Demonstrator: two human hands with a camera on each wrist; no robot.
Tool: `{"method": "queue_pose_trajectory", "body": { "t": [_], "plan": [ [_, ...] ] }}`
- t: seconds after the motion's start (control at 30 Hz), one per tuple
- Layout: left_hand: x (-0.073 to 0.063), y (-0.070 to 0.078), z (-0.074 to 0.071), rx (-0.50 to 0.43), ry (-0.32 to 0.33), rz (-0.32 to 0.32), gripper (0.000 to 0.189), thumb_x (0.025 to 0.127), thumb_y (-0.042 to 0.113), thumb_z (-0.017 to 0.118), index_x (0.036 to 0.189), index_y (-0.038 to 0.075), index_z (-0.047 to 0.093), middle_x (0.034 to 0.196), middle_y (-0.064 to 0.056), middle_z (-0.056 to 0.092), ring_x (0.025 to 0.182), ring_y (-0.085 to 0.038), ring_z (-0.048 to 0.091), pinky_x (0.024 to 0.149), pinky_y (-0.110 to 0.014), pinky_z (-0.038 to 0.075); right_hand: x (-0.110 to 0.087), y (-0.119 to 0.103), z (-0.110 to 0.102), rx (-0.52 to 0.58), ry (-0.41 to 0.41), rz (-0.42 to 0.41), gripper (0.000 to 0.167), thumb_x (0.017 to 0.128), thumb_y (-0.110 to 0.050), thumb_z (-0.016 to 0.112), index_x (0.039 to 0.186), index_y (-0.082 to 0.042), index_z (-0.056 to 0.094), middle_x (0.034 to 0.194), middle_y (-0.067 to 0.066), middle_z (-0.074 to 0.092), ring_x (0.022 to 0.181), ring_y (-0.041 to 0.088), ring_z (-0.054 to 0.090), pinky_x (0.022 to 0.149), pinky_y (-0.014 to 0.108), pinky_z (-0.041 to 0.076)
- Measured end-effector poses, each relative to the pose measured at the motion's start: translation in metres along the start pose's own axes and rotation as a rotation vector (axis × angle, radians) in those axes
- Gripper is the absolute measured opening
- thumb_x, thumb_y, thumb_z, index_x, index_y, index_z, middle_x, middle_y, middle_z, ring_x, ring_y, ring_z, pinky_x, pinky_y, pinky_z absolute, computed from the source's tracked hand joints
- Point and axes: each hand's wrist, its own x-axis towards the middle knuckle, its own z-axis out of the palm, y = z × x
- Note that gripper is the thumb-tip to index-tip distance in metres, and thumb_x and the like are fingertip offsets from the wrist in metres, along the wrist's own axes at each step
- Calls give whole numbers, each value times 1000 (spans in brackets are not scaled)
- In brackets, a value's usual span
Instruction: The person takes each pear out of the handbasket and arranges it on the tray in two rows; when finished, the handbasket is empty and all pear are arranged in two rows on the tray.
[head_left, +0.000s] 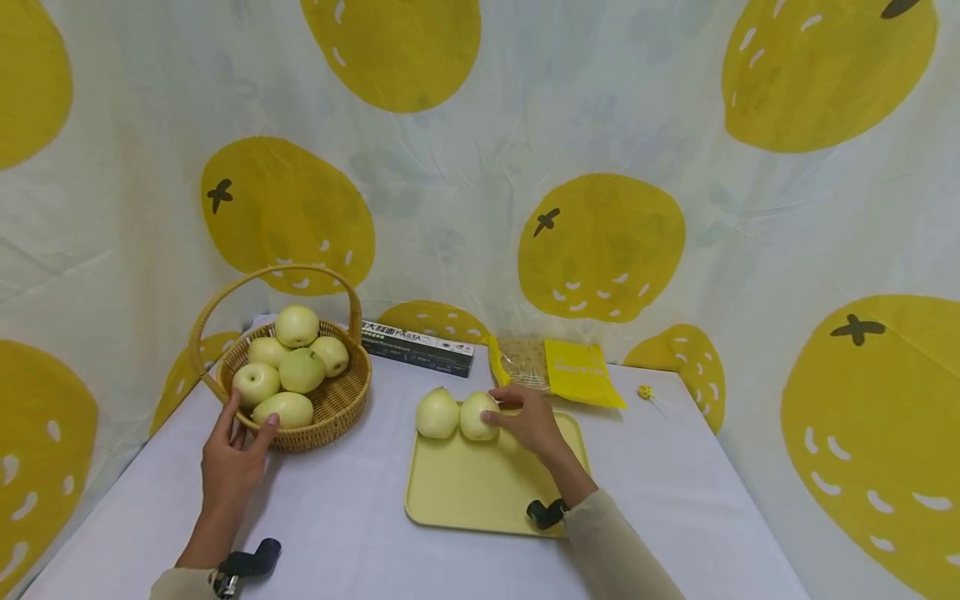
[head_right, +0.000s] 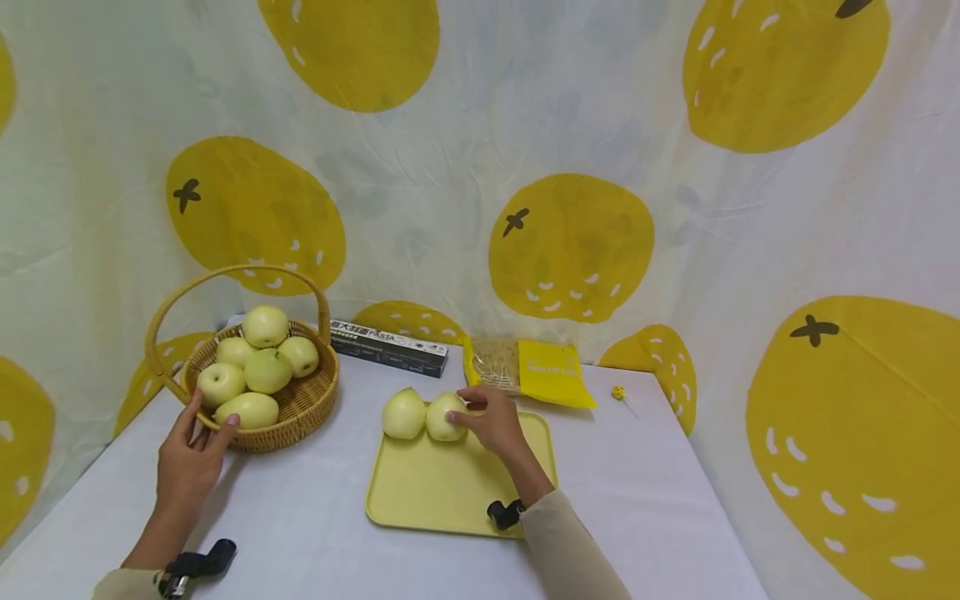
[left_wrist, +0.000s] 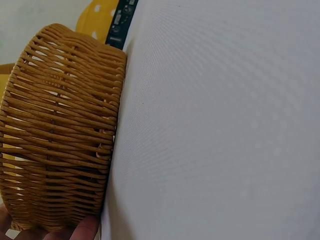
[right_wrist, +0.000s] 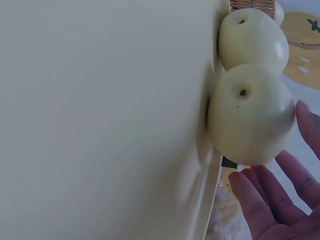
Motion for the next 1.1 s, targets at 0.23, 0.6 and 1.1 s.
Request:
{"method": "queue_pose_trajectory", "body": {
  "t": [0.23,0.6,1.1],
  "plan": [
    [0,1,0,-3,2,1,83,104,52,62,169,43,11,178,11,5,164,-34,19,131,-51,29,1,-7,-8,-5,28,-20,51,85,-27,92,131,-11,77,131,7,76,123,33,71,102,48,64],
    [0,-3,1,-16,-6,-2,84,104,53,63,169,46,10,178,12,4,165,-33,17,130,-54,30,4,-51,1,61,70,-163,47,85,-24,92,129,-20,76,129,3,76,120,27,70,104,42,65],
    [-1,0,1,-13,-5,8,84,104,52,63,169,44,11,178,9,3,164,-36,17,131,-57,29,26,-107,56,109,11,-283,54,84,-33,93,132,-17,74,130,-2,76,120,20,71,105,32,63]
  ]
}}
